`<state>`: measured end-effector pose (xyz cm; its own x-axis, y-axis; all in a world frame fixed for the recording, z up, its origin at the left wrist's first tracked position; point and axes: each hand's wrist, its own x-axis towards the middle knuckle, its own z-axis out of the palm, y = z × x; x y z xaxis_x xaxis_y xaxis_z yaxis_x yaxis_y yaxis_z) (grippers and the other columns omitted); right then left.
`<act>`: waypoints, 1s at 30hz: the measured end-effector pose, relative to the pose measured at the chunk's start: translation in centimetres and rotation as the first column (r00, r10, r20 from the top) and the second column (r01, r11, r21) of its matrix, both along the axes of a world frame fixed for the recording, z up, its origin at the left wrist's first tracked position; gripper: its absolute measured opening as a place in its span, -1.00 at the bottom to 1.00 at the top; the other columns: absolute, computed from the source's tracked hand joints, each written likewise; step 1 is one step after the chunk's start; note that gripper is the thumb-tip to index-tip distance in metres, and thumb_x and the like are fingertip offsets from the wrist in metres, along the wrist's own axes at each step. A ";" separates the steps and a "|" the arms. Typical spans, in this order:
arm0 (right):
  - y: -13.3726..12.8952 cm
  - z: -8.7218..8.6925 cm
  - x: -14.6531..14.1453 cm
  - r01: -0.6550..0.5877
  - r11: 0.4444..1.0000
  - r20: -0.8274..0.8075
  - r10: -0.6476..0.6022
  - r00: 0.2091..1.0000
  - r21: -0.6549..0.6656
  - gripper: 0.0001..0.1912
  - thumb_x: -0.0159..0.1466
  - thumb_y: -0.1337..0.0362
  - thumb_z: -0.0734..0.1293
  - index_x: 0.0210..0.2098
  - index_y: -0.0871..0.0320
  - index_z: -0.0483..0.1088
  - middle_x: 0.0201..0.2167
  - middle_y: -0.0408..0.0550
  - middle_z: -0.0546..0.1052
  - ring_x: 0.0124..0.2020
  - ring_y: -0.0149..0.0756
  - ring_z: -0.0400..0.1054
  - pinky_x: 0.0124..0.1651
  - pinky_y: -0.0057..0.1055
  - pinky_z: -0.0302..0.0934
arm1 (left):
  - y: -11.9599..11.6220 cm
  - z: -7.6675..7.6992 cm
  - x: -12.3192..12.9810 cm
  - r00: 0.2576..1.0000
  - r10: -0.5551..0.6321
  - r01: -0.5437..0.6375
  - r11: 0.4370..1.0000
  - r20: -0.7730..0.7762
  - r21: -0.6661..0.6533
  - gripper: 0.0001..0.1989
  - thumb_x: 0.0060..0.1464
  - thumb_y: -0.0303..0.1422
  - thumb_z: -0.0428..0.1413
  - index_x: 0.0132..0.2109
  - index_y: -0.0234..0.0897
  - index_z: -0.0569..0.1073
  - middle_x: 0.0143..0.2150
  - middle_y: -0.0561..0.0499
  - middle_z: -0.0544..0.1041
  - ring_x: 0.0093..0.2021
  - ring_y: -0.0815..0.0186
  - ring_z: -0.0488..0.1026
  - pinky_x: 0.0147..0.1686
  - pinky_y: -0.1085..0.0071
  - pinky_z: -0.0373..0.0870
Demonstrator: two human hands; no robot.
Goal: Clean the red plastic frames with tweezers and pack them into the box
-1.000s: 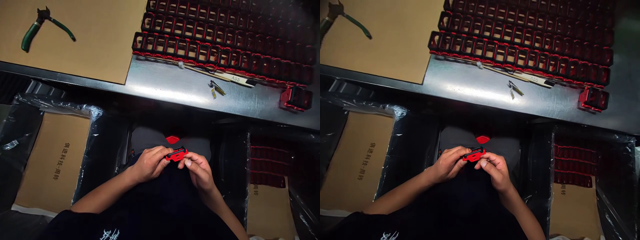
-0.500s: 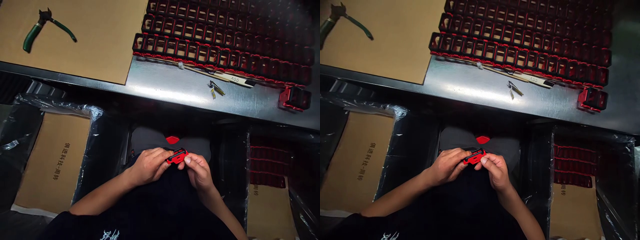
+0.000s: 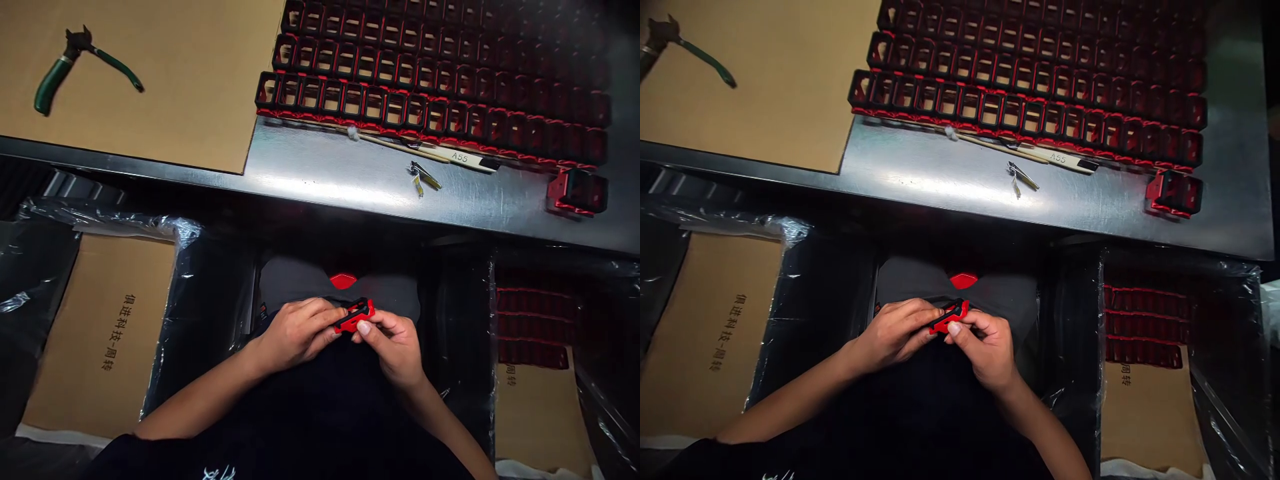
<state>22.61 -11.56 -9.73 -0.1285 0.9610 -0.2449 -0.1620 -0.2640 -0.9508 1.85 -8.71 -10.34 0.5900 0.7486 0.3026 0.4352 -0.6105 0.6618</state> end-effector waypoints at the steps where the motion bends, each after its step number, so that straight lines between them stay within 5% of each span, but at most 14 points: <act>1: 0.0 0.2 0.0 -0.001 0.998 0.067 -0.003 0.998 0.059 -0.88 0.32 0.26 0.43 -0.34 0.03 0.63 -0.49 -0.15 0.63 -0.44 -0.32 0.50 -0.30 -0.40 0.39 | -0.1 -0.1 -0.1 1.000 -0.003 0.004 0.999 0.016 -0.034 -0.75 0.34 -0.37 0.08 0.12 -0.27 0.42 -0.18 -0.08 0.63 -0.24 0.27 0.62 -0.27 0.42 0.58; 3: 0.0 0.7 0.0 -0.022 0.980 0.203 -0.018 0.979 0.196 -0.85 0.32 0.35 0.42 -0.33 0.02 0.63 -0.44 -0.14 0.65 -0.39 -0.31 0.52 -0.26 -0.39 0.40 | -0.3 -0.2 -0.1 0.997 0.034 -0.021 0.980 0.065 -0.197 -0.62 0.27 -0.38 0.13 0.21 -0.24 0.38 -0.09 -0.10 0.61 -0.21 0.27 0.60 -0.23 0.39 0.59; 5: 0.0 1.0 -0.1 -0.058 0.941 0.317 -0.054 0.947 0.333 -0.82 0.31 0.42 0.41 -0.26 0.02 0.63 -0.42 -0.14 0.65 -0.39 -0.30 0.51 -0.27 -0.37 0.39 | -0.5 -0.5 0.0 0.977 0.163 -0.073 0.860 0.137 -0.505 -0.49 0.18 -0.43 0.14 0.27 -0.23 0.32 -0.05 -0.09 0.57 -0.30 0.35 0.55 -0.31 0.43 0.56; 6: 0.0 1.1 -0.2 -0.077 0.916 0.363 -0.078 0.928 0.394 -0.80 0.31 0.45 0.40 -0.22 0.02 0.63 -0.44 -0.14 0.64 -0.41 -0.30 0.49 -0.29 -0.36 0.39 | -0.6 -0.6 0.1 0.951 0.255 -0.071 0.730 0.175 -0.680 -0.46 0.12 -0.46 0.13 0.26 -0.24 0.32 -0.07 -0.07 0.56 -0.39 0.41 0.49 -0.39 0.47 0.51; 8: -0.1 1.2 -0.3 -0.119 0.864 0.438 -0.125 0.890 0.489 -0.77 0.30 0.48 0.39 -0.17 0.04 0.62 -0.49 -0.14 0.62 -0.46 -0.29 0.46 -0.34 -0.34 0.38 | -0.5 -0.9 0.4 0.864 0.450 0.047 0.376 0.226 -0.925 -0.48 0.00 -0.51 0.08 0.16 -0.29 0.36 -0.19 -0.01 0.53 -0.51 0.49 0.36 -0.51 0.54 0.38; 10: -0.1 1.1 -0.3 -0.154 0.825 0.487 -0.160 0.859 0.543 -0.74 0.30 0.49 0.38 -0.13 0.05 0.61 -0.51 -0.14 0.60 -0.48 -0.28 0.46 -0.37 -0.32 0.39 | -0.5 -1.1 0.8 0.776 0.586 0.232 0.083 0.236 -0.969 -0.52 -0.11 -0.53 0.04 0.04 -0.34 0.41 -0.29 0.02 0.51 -0.54 0.50 0.32 -0.51 0.54 0.35; 11: -0.1 1.1 -0.3 -0.168 0.813 0.502 -0.168 0.848 0.557 -0.73 0.31 0.49 0.37 -0.11 0.05 0.60 -0.51 -0.14 0.60 -0.48 -0.28 0.47 -0.37 -0.32 0.39 | -0.4 -1.0 1.0 0.746 0.625 0.302 -0.009 0.231 -0.953 -0.53 -0.15 -0.53 0.03 0.00 -0.36 0.42 -0.32 0.02 0.51 -0.54 0.49 0.33 -0.48 0.50 0.40; 13: -0.2 0.9 -0.3 -0.188 0.800 0.527 -0.179 0.831 0.569 -0.71 0.31 0.49 0.36 -0.08 0.04 0.58 -0.50 -0.14 0.61 -0.48 -0.27 0.48 -0.37 -0.31 0.40 | -0.3 -0.8 1.3 0.724 0.654 0.372 -0.101 0.220 -0.923 -0.52 -0.19 -0.52 0.03 -0.02 -0.38 0.42 -0.31 -0.01 0.52 -0.52 0.46 0.35 -0.38 0.39 0.51; 16: -0.3 0.6 -0.3 -0.225 0.778 0.571 -0.200 0.796 0.587 -0.73 0.30 0.50 0.36 -0.11 0.05 0.57 -0.48 -0.12 0.62 -0.47 -0.26 0.48 -0.35 -0.30 0.40 | -0.2 -0.2 1.4 0.745 0.639 0.325 -0.096 0.192 -0.941 -0.49 -0.18 -0.51 0.06 0.02 -0.34 0.42 -0.22 -0.02 0.52 -0.54 0.50 0.30 -0.48 0.45 0.47; 19: -0.4 0.3 -0.3 -0.275 0.756 0.617 -0.209 0.759 0.594 -0.79 0.29 0.49 0.36 -0.19 0.07 0.55 -0.48 -0.11 0.62 -0.46 -0.25 0.48 -0.33 -0.29 0.40 | 0.1 0.7 1.3 0.794 0.585 0.170 0.048 0.166 -0.984 -0.48 -0.12 -0.52 0.12 0.07 -0.28 0.42 -0.17 0.02 0.50 -0.57 0.60 0.17 -0.60 0.61 0.18; 21: -0.4 0.1 -0.2 -0.298 0.750 0.639 -0.208 0.741 0.590 -0.81 0.30 0.48 0.36 -0.22 0.08 0.54 -0.48 -0.10 0.62 -0.45 -0.25 0.48 -0.33 -0.29 0.38 | 0.4 1.3 1.2 0.851 0.502 0.083 0.157 0.152 -0.984 -0.46 -0.06 -0.49 0.17 0.14 -0.27 0.42 -0.33 0.12 0.44 -0.59 0.60 0.10 -0.59 0.61 0.12; 25: -0.4 0.2 -0.1 -0.336 0.725 0.665 -0.219 0.714 0.601 -0.85 0.33 0.45 0.35 -0.27 0.08 0.52 -0.49 -0.11 0.61 -0.43 -0.24 0.49 -0.33 -0.30 0.34 | 0.8 2.5 1.1 0.932 0.349 -0.024 0.319 0.094 -0.948 -0.36 0.00 -0.38 0.26 0.26 -0.26 0.37 -0.48 0.21 0.33 -0.55 0.49 0.24 -0.55 0.56 0.28; 30: -0.3 0.2 -0.1 -0.360 0.698 0.666 -0.224 0.712 0.619 -0.87 0.34 0.42 0.34 -0.24 0.10 0.52 -0.48 -0.10 0.61 -0.39 -0.24 0.50 -0.30 -0.30 0.32 | 1.0 2.9 1.4 0.959 0.273 -0.062 0.465 0.077 -0.883 -0.25 -0.08 -0.25 0.39 0.26 -0.22 0.38 -0.01 -0.06 0.49 -0.31 0.36 0.49 -0.38 0.44 0.53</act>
<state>22.50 -11.89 -9.53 -0.2896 0.8660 0.4076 0.5529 0.4989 -0.6673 3.28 -7.71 -7.48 0.4360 0.7639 -0.4759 0.2719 0.3923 0.8787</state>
